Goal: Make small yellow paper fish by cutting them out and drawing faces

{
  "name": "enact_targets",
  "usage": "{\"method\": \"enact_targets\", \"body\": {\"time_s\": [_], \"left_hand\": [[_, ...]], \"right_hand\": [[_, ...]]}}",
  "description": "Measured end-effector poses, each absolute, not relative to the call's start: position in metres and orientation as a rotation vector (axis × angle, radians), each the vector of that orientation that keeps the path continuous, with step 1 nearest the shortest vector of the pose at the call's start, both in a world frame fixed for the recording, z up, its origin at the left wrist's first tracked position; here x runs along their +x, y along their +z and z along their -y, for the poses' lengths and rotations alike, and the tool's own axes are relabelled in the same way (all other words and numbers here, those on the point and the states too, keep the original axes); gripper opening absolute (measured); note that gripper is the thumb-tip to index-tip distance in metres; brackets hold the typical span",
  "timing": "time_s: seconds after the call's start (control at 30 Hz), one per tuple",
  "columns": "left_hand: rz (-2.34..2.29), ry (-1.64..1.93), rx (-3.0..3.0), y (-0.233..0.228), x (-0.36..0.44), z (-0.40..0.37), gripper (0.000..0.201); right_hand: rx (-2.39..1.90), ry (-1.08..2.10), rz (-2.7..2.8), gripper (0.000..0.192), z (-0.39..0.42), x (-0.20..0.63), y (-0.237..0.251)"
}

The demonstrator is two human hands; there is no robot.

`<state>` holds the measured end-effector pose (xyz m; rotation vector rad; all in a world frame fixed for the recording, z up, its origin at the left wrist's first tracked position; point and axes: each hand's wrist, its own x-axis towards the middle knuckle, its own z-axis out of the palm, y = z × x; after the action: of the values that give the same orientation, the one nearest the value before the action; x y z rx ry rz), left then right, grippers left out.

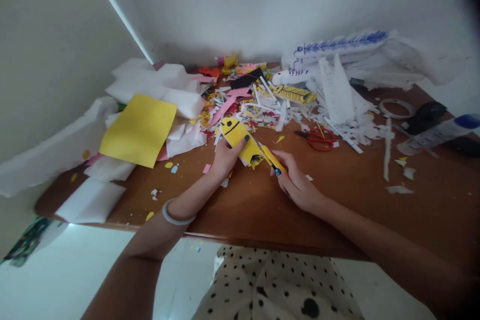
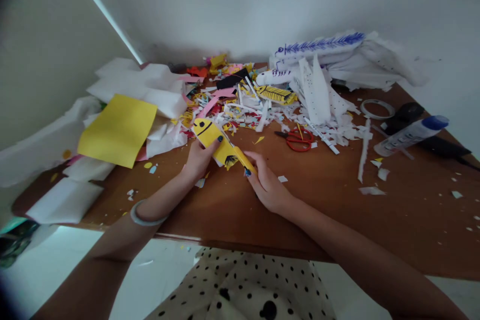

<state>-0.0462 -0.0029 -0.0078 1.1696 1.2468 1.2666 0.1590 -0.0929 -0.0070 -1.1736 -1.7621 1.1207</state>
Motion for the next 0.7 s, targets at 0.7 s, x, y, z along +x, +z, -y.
{"method": "enact_targets", "body": {"time_s": [0.7], "left_hand": [[-1.302,1.259,1.297,-0.006,-0.046,0.007,0.030]], "right_hand": [[-1.235,1.022,1.873,0.039,0.092,0.159,0.007]]}}
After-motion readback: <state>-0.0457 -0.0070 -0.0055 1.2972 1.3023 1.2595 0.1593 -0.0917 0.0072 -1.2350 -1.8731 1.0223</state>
